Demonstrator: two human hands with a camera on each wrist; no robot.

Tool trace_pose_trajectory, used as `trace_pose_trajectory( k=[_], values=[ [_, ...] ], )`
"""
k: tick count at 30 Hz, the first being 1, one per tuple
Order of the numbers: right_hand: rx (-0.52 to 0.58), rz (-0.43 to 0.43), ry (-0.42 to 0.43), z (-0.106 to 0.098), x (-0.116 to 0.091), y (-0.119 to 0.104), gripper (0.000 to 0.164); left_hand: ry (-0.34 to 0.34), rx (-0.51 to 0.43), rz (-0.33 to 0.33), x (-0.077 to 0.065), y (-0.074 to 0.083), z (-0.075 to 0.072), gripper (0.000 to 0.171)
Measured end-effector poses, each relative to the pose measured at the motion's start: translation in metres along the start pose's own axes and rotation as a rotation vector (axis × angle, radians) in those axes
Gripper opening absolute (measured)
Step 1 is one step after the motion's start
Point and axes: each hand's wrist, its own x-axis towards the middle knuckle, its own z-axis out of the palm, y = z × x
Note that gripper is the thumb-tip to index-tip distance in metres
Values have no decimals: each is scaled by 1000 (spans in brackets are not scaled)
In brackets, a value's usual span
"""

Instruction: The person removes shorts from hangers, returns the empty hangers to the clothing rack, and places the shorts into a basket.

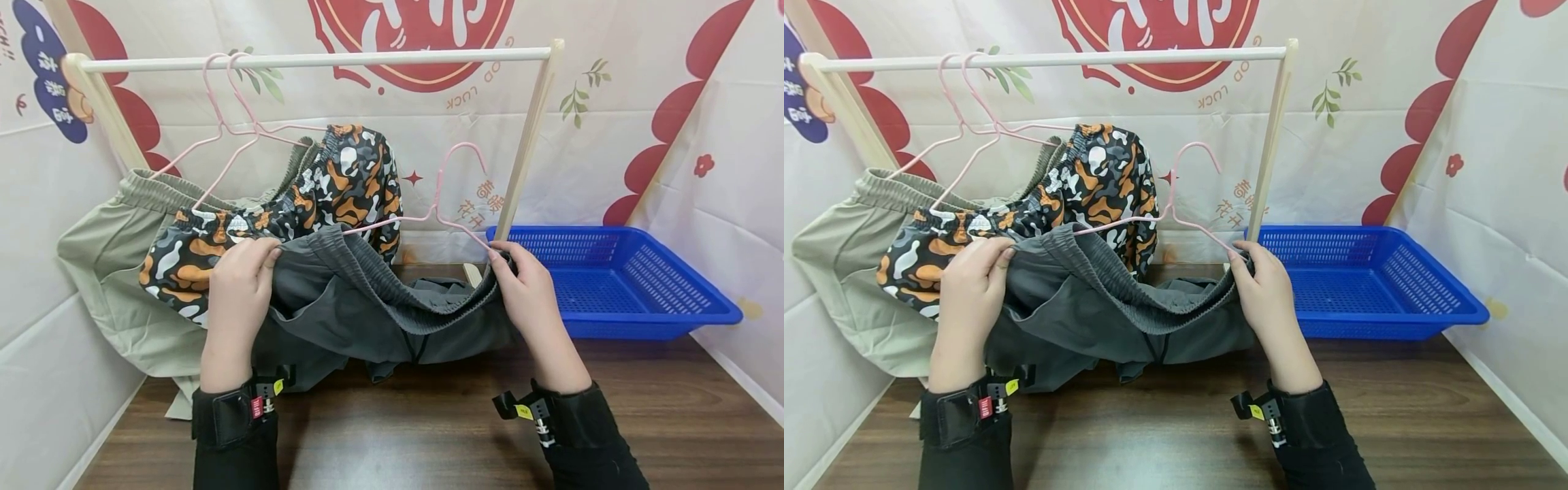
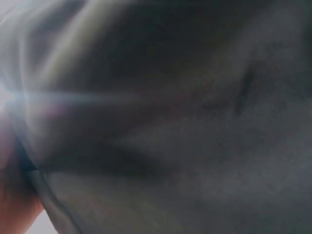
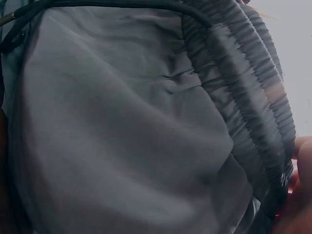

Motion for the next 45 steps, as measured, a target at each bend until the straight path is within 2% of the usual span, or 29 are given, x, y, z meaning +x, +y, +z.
trace_pose_trajectory(
  k=[16, 26, 35, 45],
  values=[
    [7, 39, -106, 1, -4, -6, 45, -30, 10, 74, 2, 5, 6, 14],
    [-9, 31, -79, 0, -6, -10, 45, -76, 3, 102, 3, 11, 12, 15],
    [47, 62, -117, 3, -8, -14, 48, -117, -10, 109, 4, 15, 15, 14],
    [102, 35, -142, 11, -11, -18, 47, -175, -24, 133, 3, 15, 19, 10]
  ],
)
